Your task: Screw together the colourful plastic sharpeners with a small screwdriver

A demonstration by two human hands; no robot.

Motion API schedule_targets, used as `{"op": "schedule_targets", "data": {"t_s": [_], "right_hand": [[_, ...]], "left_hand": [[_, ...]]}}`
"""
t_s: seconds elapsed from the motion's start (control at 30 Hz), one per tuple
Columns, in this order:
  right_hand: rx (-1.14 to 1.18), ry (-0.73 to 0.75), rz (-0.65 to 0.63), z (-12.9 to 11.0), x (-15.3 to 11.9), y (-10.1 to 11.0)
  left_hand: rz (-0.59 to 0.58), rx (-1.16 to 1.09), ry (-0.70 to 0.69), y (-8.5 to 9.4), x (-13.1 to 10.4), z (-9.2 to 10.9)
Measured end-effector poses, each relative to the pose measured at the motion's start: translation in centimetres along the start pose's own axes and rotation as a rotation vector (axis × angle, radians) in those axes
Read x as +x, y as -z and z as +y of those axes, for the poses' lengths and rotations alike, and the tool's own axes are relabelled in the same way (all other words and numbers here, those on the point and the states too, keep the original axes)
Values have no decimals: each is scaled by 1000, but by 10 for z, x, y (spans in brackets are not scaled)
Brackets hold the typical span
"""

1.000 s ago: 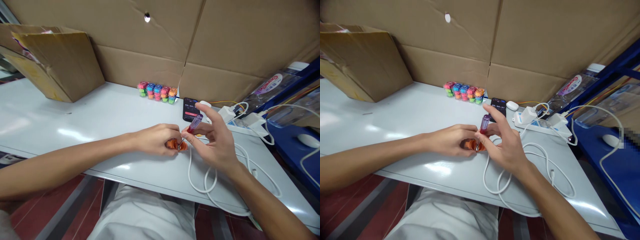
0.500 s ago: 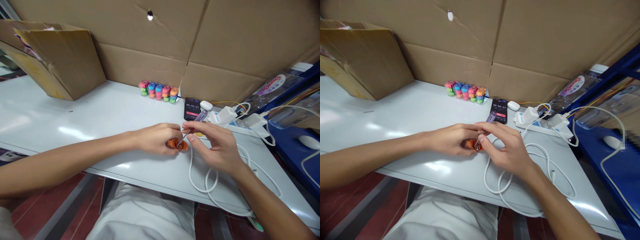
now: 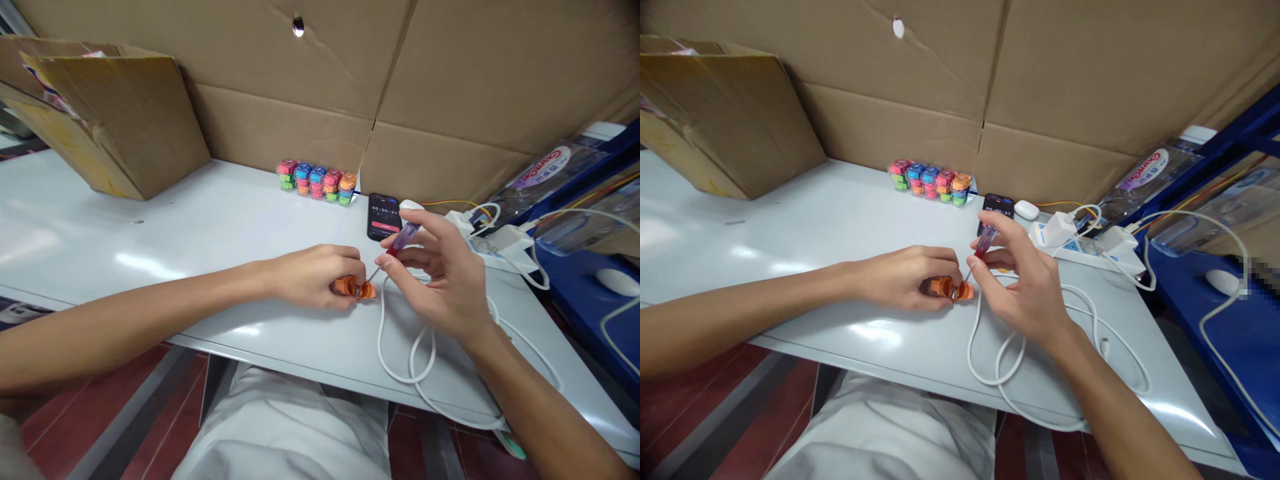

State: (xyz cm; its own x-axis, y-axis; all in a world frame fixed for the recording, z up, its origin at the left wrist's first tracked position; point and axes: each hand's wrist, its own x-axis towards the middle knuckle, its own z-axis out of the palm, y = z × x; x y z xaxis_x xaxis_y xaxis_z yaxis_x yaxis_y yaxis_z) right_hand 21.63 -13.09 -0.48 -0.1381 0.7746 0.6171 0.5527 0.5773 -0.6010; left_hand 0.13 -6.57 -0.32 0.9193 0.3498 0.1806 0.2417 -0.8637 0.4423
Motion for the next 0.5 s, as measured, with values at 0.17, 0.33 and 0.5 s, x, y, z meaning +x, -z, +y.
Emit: {"op": "schedule_targets", "data": {"t_s": [0.17, 0.33, 0.5], "right_hand": [[71, -24, 167, 6, 11, 13], [-242, -45, 97, 21, 21, 40], [-518, -84, -58, 44, 24, 56]], "left_hand": [[-15, 3, 16, 0, 0, 0], [-2, 31, 10, -1, -1, -1], [-20, 49, -37, 0, -3, -3]]}}
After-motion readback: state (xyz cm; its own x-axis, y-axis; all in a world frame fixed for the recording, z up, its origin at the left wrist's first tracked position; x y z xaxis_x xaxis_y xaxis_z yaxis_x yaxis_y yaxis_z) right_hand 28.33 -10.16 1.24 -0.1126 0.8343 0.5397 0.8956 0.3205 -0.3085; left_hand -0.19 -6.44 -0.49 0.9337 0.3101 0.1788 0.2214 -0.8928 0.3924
